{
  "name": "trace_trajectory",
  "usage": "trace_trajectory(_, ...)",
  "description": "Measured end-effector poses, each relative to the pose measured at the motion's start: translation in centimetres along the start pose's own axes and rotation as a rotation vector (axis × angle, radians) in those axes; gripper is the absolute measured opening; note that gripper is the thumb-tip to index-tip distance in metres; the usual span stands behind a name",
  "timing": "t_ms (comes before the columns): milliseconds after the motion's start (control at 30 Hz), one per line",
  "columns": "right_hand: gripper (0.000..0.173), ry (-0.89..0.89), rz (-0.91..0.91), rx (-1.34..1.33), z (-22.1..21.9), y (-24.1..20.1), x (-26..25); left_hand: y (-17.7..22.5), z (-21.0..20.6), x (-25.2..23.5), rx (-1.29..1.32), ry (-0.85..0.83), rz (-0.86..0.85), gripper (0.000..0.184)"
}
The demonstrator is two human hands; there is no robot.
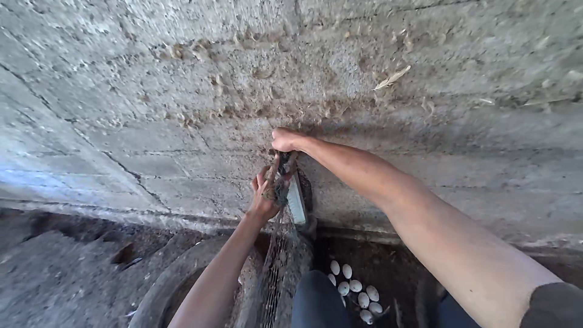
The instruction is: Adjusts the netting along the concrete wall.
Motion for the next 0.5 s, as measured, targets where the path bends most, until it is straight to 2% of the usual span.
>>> trace_trajectory(100, 0.026, 0.045, -0.048, -0.05, -0.1, 0.8, -0.2, 0.0, -0.2, 0.1, 0.141, -0.074, 0.003, 0.046)
trace_trajectory(167, 0.026, 0.041, -0.09, -0.141, -0.5, 1.4, -1.0, 0.0, -0.5, 0.4, 0.139, -0.111, -0.008, 0.047)
trace_trajectory(233, 0.024, 0.018, -0.088, -0.2, -0.5, 1.8, -1.5, 0.2, -0.4, 0.5, 0.047, -0.052, -0.099, 0.042)
trace_trajectory(367, 0.027, -0.133, 0.087, -0.312, 0.5, 1.2, 0.1, 0.0, -0.7, 0.2, -0.231, 0.198, -0.45, 0.03)
trace_trajectory(433, 0.029, -0.188, 0.124, -0.316, 0.3, 0.8, 1.1, 0.1, -0.6, 0.1, -0.232, 0.22, -0.507, 0.028)
trace_trajectory(500, 0.026, -0.165, 0.128, -0.299, -0.2, 1.1, 0.7, 0.4, -0.5, -0.2, -0.236, 0.177, -0.492, 0.022)
Point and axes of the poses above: each hand's wrist, its own x-axis away from the middle knuckle, its own z-axis out of the back of the hand, y = z × x, the point moved 3 cm from there along -x, towards the middle knuckle, and after that the axes turned 3 degrees about -z, right-handed, at the moved point
